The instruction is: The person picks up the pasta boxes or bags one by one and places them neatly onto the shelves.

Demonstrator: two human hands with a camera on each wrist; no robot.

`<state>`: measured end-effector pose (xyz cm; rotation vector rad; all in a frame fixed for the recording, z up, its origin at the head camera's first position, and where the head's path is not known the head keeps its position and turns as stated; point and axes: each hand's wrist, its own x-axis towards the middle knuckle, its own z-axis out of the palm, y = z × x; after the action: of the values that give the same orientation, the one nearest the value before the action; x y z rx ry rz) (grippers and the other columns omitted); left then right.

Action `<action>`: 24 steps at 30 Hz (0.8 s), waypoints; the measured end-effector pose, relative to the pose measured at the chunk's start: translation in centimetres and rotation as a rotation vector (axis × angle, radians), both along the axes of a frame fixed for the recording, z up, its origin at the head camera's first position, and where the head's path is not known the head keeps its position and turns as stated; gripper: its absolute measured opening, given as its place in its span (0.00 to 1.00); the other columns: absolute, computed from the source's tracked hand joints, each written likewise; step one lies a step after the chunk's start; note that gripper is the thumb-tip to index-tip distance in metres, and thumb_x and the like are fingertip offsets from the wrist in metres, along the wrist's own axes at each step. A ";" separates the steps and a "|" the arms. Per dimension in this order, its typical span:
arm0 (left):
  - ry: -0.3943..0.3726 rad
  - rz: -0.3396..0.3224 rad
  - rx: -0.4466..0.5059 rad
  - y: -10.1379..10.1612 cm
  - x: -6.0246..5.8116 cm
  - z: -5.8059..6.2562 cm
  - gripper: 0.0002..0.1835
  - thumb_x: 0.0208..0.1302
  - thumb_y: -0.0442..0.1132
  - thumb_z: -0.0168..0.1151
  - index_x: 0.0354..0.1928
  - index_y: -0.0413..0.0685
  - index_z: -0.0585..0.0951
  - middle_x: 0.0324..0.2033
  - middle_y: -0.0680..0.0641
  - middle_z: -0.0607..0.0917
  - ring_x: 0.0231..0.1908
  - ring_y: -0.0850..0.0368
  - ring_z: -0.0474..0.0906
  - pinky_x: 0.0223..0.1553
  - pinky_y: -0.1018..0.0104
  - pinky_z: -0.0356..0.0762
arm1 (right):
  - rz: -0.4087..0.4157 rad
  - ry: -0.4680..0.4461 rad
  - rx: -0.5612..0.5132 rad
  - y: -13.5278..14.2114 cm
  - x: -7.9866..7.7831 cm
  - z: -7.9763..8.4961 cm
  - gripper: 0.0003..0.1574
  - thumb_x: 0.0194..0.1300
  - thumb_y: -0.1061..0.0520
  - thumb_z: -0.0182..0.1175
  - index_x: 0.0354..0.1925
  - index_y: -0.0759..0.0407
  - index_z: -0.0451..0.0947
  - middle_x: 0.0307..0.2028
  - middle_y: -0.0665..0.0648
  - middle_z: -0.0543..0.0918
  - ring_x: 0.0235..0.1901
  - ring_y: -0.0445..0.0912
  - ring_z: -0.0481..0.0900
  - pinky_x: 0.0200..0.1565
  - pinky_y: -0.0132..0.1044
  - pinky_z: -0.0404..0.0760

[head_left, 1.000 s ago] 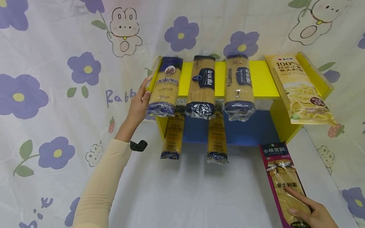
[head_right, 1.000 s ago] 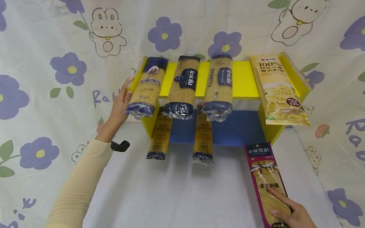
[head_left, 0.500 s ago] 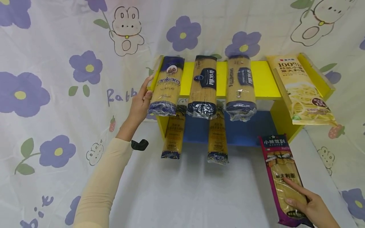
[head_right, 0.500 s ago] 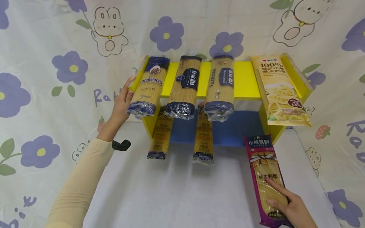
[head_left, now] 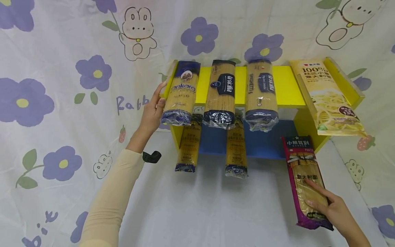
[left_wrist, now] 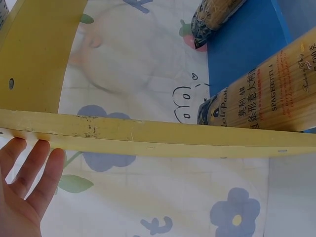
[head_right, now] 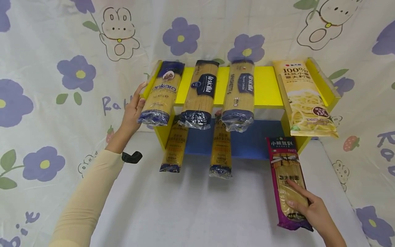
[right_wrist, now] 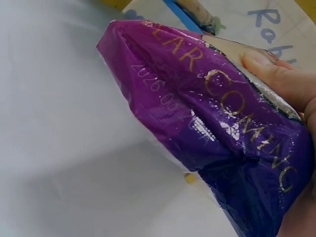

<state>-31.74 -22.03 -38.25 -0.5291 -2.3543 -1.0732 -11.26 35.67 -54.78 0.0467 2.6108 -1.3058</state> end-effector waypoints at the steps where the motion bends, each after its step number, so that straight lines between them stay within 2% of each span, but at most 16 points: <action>1: 0.001 0.000 -0.001 0.0 0.0 0.0 0.41 0.64 0.75 0.28 0.76 0.73 0.55 0.19 0.50 0.65 0.15 0.59 0.53 0.15 0.66 0.54 | 0.003 0.002 -0.005 0.0 -0.2 0.0 0.44 0.70 0.43 0.59 0.77 0.41 0.53 0.74 0.74 0.55 0.46 0.17 0.61 0.40 0.23 0.77; 5: -0.003 -0.001 -0.003 0.0 0.1 0.0 0.40 0.64 0.75 0.28 0.77 0.73 0.55 0.19 0.49 0.65 0.15 0.59 0.54 0.16 0.66 0.54 | 0.009 0.011 -0.026 0.0 -1.0 -0.3 0.43 0.72 0.44 0.58 0.77 0.40 0.51 0.75 0.72 0.52 0.47 0.20 0.60 0.41 0.22 0.75; 11: 0.002 -0.008 -0.001 0.1 0.0 0.1 0.40 0.64 0.75 0.28 0.76 0.73 0.55 0.19 0.49 0.65 0.16 0.56 0.55 0.16 0.66 0.54 | 0.001 -0.002 -0.038 0.0 -2.3 -0.4 0.43 0.72 0.44 0.57 0.77 0.36 0.49 0.72 0.77 0.54 0.45 0.29 0.64 0.39 0.25 0.74; 15: -0.001 -0.008 0.004 0.1 0.0 0.1 0.41 0.64 0.76 0.28 0.76 0.73 0.55 0.20 0.48 0.66 0.16 0.56 0.55 0.16 0.66 0.55 | 0.006 0.001 -0.079 0.0 -3.0 -0.5 0.42 0.73 0.45 0.56 0.78 0.38 0.49 0.72 0.78 0.53 0.46 0.26 0.63 0.40 0.23 0.74; 18: -0.008 -0.004 0.008 0.1 0.0 0.0 0.41 0.63 0.76 0.29 0.76 0.73 0.55 0.20 0.48 0.66 0.16 0.57 0.57 0.16 0.67 0.56 | 0.000 -0.008 -0.136 0.0 -3.3 -0.6 0.41 0.74 0.47 0.55 0.78 0.38 0.48 0.73 0.77 0.50 0.45 0.24 0.66 0.41 0.25 0.77; 19: -0.009 -0.005 0.008 0.1 0.0 0.0 0.41 0.63 0.76 0.29 0.76 0.73 0.55 0.20 0.48 0.67 0.16 0.57 0.57 0.16 0.67 0.56 | -0.005 -0.019 -0.156 0.0 -3.4 -0.7 0.41 0.74 0.47 0.54 0.78 0.37 0.48 0.73 0.75 0.50 0.45 0.24 0.67 0.41 0.26 0.78; 21: -0.006 -0.005 0.010 0.1 0.0 0.0 0.41 0.63 0.76 0.29 0.76 0.72 0.55 0.20 0.48 0.66 0.16 0.57 0.56 0.16 0.67 0.56 | -0.030 -0.056 -0.221 0.0 -3.5 -0.7 0.40 0.75 0.47 0.54 0.77 0.34 0.49 0.70 0.62 0.62 0.43 0.26 0.71 0.40 0.29 0.80; 22: -0.006 -0.006 0.010 0.1 0.0 0.0 0.41 0.63 0.76 0.29 0.77 0.72 0.55 0.20 0.48 0.66 0.15 0.58 0.56 0.16 0.67 0.56 | -0.043 -0.081 -0.262 0.1 -3.6 -0.6 0.39 0.75 0.47 0.53 0.77 0.33 0.49 0.66 0.54 0.67 0.42 0.28 0.73 0.39 0.30 0.81; 24: -0.003 -0.006 0.009 0.0 0.1 0.0 0.42 0.63 0.76 0.29 0.77 0.71 0.55 0.20 0.48 0.66 0.15 0.58 0.55 0.16 0.67 0.55 | -0.035 -0.111 -0.417 0.4 -3.5 -0.6 0.37 0.77 0.51 0.51 0.76 0.30 0.51 0.56 0.40 0.74 0.41 0.32 0.77 0.38 0.32 0.82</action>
<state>-31.65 -22.01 -38.23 -0.5322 -2.3509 -1.0874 -14.73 36.05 -55.39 0.0940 2.2083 -1.7754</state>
